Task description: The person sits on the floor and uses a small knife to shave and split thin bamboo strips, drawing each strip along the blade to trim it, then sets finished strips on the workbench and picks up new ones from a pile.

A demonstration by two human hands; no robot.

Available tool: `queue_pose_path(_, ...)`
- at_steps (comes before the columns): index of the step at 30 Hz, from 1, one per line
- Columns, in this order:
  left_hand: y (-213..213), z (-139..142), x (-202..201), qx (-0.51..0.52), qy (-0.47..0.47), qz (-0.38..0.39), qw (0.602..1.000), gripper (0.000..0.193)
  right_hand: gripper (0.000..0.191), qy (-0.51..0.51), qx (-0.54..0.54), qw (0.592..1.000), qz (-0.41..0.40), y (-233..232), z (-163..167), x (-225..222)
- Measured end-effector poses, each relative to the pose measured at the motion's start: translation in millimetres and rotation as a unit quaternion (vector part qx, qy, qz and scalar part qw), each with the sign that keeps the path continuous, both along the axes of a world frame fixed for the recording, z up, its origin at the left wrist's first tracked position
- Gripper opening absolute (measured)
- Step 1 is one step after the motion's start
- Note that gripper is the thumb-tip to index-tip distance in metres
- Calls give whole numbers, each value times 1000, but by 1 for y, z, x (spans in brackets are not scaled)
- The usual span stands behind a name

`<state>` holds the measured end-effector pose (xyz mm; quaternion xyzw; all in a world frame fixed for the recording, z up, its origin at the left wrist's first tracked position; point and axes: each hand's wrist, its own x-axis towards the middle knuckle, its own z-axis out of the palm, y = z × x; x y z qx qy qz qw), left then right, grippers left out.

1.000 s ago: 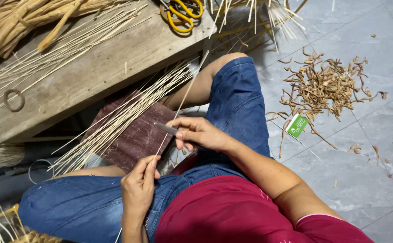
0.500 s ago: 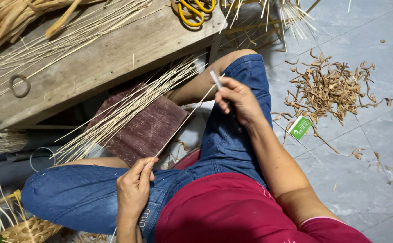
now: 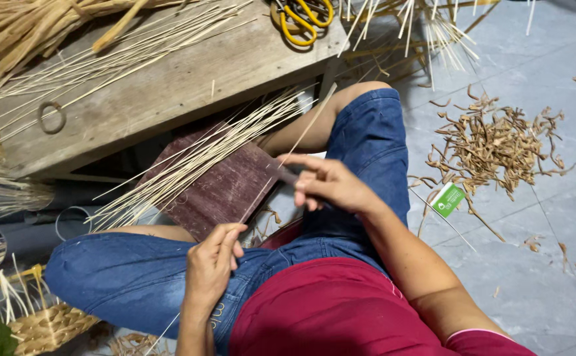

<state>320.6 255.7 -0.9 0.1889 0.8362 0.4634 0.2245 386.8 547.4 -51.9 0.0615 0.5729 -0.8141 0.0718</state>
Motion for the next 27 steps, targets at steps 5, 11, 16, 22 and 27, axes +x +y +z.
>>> queue_pose_path(5,3,2,0,-13,3,-20,1000,23,41,-41,-33,999,14,-26,-1,-10)
queue_pose_path(11,11,-4,3,44,105,-29,993,18,37,-28,-35,999,2,-40,-9,-7)
queue_pose_path(16,1,3,1,32,46,-23,998,18,35,-17,-18,994,-110,-15,-7,-5)
queue_pose_path(22,-10,10,1,22,14,-13,1000,18,28,22,-58,980,-188,17,-20,0)
queue_pose_path(27,-18,13,-3,-33,-9,3,999,19,28,31,-67,956,-285,45,-26,2)
